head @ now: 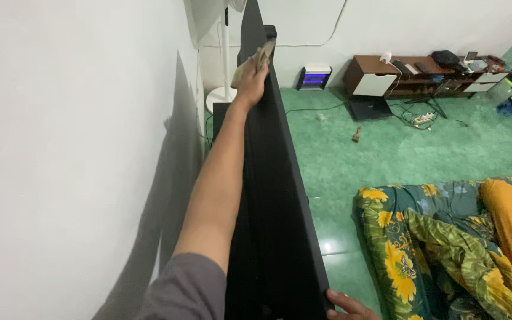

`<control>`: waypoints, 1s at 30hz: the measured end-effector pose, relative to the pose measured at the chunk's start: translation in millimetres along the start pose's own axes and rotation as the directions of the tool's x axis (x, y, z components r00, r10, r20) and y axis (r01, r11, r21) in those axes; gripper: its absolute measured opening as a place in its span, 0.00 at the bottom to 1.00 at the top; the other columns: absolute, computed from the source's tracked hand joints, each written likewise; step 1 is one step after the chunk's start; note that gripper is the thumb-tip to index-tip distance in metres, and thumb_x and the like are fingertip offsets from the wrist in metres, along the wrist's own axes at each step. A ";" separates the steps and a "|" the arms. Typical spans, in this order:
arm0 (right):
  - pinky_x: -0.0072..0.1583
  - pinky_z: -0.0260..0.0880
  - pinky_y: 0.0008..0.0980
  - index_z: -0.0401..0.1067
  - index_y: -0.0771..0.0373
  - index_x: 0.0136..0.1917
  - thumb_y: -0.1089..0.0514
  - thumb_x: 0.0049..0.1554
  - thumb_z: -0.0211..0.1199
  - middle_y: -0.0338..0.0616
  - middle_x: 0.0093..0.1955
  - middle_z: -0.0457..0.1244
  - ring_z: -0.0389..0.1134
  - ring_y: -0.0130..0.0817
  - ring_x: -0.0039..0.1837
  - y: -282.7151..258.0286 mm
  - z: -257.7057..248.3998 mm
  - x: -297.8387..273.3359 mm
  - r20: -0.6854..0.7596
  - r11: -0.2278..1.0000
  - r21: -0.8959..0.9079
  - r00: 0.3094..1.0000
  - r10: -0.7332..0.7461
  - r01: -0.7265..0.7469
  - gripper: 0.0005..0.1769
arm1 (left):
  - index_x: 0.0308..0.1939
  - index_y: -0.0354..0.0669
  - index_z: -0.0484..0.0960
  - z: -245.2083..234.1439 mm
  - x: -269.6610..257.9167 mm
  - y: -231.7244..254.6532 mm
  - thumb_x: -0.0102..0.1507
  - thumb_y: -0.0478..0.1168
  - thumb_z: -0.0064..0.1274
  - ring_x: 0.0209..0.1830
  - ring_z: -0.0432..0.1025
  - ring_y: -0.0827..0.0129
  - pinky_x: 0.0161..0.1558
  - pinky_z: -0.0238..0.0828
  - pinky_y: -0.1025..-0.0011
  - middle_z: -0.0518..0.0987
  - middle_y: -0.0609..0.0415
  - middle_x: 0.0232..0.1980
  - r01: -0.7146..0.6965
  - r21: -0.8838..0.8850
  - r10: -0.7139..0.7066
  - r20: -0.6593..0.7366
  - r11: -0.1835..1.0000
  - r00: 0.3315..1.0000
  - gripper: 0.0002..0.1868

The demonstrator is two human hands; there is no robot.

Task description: The person wipes a television screen, a remote control, and a speaker using a cloth, then handles a power cable.

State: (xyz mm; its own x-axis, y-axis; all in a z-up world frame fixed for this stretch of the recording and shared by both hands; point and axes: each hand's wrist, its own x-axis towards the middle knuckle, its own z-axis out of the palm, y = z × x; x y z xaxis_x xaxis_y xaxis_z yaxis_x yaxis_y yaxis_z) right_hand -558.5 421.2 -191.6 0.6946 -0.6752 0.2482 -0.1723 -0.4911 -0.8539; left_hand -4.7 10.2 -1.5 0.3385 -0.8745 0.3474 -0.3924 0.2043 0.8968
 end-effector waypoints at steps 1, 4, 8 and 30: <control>0.74 0.55 0.51 0.77 0.65 0.57 0.59 0.60 0.60 0.58 0.70 0.67 0.62 0.52 0.77 -13.3 -1.2 10.1 0.002 1.000 0.022 1.000 0.020 -0.021 0.14 | 0.83 0.54 0.49 -1.3 -22.1 7.0 0.73 0.60 0.36 0.86 0.42 0.49 0.80 0.39 0.57 0.49 0.42 0.85 0.011 -0.073 -0.010 0.021 0.997 1.000 0.37; 0.73 0.60 0.49 0.78 0.64 0.56 0.59 0.56 0.64 0.49 0.69 0.66 0.62 0.48 0.77 -90.4 -10.6 41.6 0.045 0.926 0.256 0.960 0.276 -0.278 0.15 | 0.83 0.53 0.44 -10.8 -114.6 33.3 0.74 0.58 0.36 0.86 0.41 0.50 0.79 0.41 0.57 0.47 0.43 0.86 -0.009 -0.133 0.019 0.069 0.991 0.997 0.37; 0.69 0.67 0.44 0.77 0.59 0.48 0.60 0.52 0.75 0.42 0.60 0.70 0.67 0.48 0.74 -212.1 -11.2 84.0 -0.097 0.957 -0.255 0.981 -0.165 0.136 0.11 | 0.84 0.54 0.45 -32.6 -261.5 79.2 0.75 0.49 0.37 0.86 0.42 0.53 0.81 0.40 0.58 0.47 0.46 0.87 -0.077 -0.096 0.091 0.150 0.992 0.985 0.34; 0.59 0.74 0.42 0.79 0.61 0.41 0.63 0.39 0.80 0.44 0.51 0.72 0.71 0.49 0.68 -270.2 -20.7 126.8 -0.096 0.962 -0.261 0.989 -0.111 0.082 0.15 | 0.82 0.46 0.42 13.8 -450.2 82.7 0.74 0.51 0.20 0.83 0.49 0.52 0.77 0.44 0.55 0.52 0.41 0.83 0.352 -0.205 -0.335 0.110 0.913 0.936 0.33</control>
State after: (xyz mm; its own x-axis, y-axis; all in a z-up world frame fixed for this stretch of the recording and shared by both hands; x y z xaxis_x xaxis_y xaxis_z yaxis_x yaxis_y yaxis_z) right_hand -438.3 456.8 80.0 0.6390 -0.6664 0.3841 -0.2907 -0.6716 -0.6815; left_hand -201.3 414.8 -87.5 0.3538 -0.9353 -0.0059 -0.0640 -0.0305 0.9975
